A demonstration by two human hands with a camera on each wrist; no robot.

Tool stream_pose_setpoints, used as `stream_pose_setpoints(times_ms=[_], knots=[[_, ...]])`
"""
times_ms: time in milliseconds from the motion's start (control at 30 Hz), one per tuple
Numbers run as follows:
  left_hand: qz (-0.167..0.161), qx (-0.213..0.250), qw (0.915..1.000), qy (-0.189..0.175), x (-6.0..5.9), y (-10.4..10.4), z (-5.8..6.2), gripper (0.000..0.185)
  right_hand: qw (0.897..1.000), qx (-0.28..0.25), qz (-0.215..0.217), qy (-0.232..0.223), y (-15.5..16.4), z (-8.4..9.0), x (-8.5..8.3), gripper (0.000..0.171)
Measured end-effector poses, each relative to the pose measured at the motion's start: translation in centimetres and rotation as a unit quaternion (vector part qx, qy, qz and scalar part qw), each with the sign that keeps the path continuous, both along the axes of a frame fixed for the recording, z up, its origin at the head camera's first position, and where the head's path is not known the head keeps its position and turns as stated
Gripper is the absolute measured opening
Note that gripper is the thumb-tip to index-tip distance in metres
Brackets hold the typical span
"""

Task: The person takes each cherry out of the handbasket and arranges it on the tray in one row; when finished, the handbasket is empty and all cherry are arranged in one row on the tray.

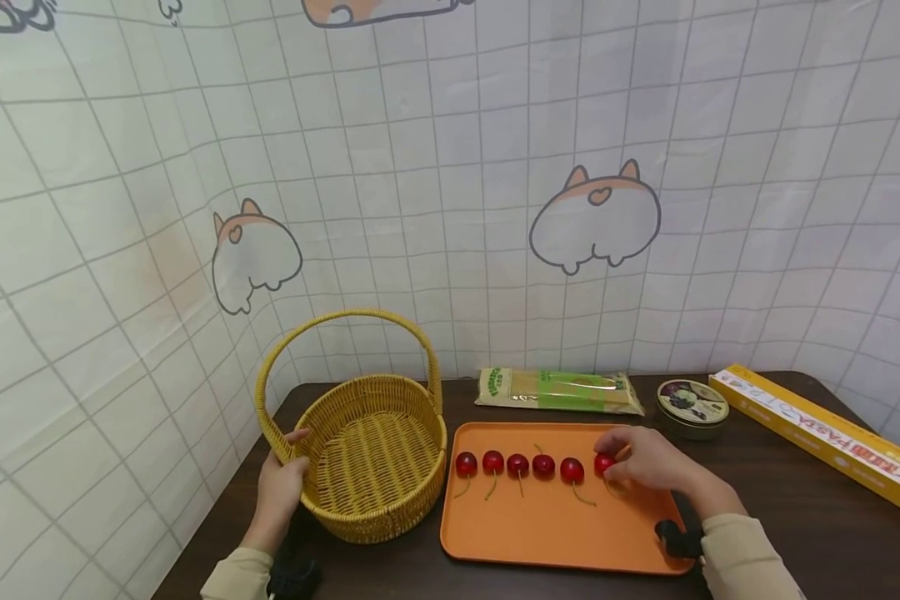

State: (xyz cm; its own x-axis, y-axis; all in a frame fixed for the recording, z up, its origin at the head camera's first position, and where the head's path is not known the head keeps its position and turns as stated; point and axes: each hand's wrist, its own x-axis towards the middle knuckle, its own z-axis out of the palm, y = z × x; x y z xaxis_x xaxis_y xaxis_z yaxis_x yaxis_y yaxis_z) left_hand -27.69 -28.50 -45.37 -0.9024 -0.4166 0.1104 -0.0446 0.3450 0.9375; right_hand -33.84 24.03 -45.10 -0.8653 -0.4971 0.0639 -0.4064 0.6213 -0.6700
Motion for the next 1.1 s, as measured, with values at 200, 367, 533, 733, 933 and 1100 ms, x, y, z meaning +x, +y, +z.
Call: stream_pose_setpoints(times_ms=[200,367,533,733,933,1100], knots=[[-0.001,-0.002,1.0000,0.007,-0.01,-0.09,0.14,0.051,0.999,-0.011,0.029,-0.017,-0.14,0.19,0.07,0.036],[0.001,0.000,0.9999,0.010,-0.03,0.01,0.16,0.051,0.999,-0.013,0.040,-0.020,-0.21,0.30,0.03,0.037],[0.004,-0.003,1.0000,0.001,0.00,-0.07,-0.02,0.052,0.999,-0.016,0.041,-0.028,-0.28,0.05,0.00,0.038],[0.001,-0.009,1.0000,-0.001,-0.10,-0.21,0.26,0.052,0.998,-0.020,0.035,-0.043,-0.27,0.21,0.06,0.041],[0.005,-0.014,0.9999,-0.006,-0.02,-0.28,0.38,0.052,0.997,-0.032,0.047,-0.046,0.01,0.37,0.22,0.046],[0.003,-0.014,0.9998,-0.010,-0.10,-0.32,0.32,0.051,0.998,-0.015,0.043,-0.034,0.55,0.68,0.46,0.047]])
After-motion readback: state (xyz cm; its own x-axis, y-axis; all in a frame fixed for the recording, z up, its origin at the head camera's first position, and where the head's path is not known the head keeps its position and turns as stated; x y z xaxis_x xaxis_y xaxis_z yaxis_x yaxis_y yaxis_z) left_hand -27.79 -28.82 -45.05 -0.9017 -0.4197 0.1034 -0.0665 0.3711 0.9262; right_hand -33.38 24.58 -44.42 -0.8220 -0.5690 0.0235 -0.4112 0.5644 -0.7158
